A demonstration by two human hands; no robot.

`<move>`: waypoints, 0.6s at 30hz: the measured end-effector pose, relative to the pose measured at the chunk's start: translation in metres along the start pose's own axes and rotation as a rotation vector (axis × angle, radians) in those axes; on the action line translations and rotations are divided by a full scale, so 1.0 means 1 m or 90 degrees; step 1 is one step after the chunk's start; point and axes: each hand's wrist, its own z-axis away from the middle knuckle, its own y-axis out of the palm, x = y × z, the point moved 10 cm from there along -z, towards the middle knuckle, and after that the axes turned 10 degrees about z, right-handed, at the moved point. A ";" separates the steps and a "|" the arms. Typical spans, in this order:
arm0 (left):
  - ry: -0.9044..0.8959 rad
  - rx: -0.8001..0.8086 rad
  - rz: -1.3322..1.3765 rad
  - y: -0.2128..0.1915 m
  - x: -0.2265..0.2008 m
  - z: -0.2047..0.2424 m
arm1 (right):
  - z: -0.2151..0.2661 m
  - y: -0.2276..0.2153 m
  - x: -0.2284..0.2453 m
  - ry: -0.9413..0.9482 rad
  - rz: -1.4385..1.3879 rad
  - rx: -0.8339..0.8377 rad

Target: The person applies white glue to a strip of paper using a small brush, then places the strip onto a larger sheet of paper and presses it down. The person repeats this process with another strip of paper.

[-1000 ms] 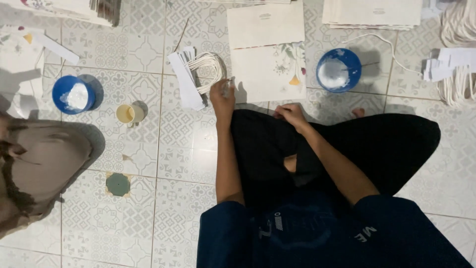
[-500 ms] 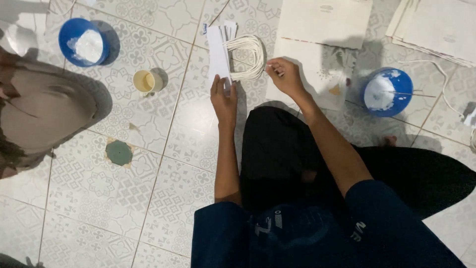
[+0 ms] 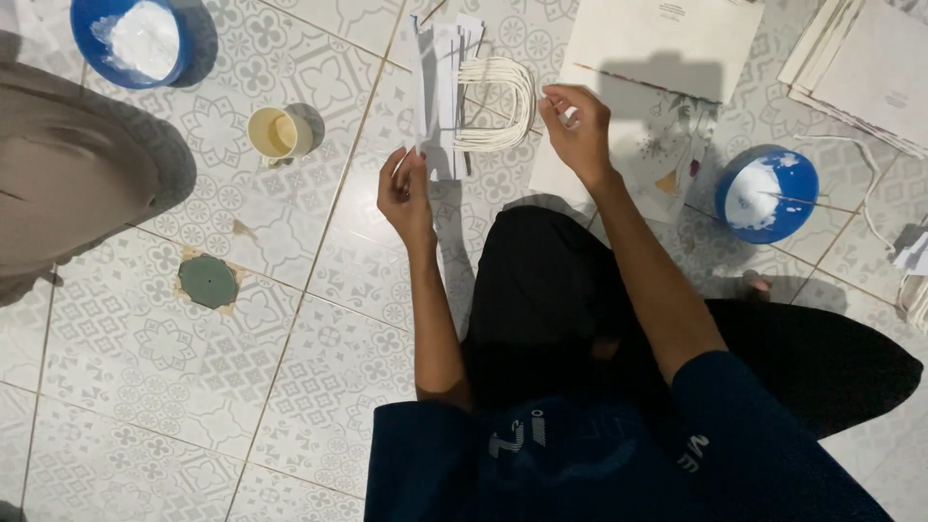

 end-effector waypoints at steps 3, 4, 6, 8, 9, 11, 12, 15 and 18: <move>-0.059 0.001 0.203 -0.016 0.026 -0.003 | -0.021 0.020 0.020 -0.112 0.028 0.052; -0.059 0.001 0.203 -0.016 0.025 0.000 | -0.025 0.027 0.015 -0.112 0.027 0.052; -0.064 -0.009 0.229 -0.015 0.024 0.004 | -0.032 0.045 0.010 -0.138 0.078 0.079; -0.054 -0.004 0.214 -0.018 0.031 0.008 | -0.037 0.060 -0.001 -0.114 0.110 0.100; -0.046 0.000 0.198 -0.020 0.035 0.010 | -0.039 0.068 -0.009 -0.088 0.143 0.122; -0.050 -0.025 0.148 -0.012 0.024 0.014 | -0.039 0.071 -0.010 -0.092 0.147 0.111; -0.052 -0.049 0.099 -0.010 0.019 0.016 | -0.039 0.071 -0.011 -0.097 0.151 0.100; -0.024 -0.019 0.088 -0.003 0.020 0.016 | -0.039 0.065 0.000 -0.107 0.125 0.080; 0.045 -0.004 0.041 0.006 0.013 0.013 | -0.042 0.058 0.000 -0.106 0.062 0.048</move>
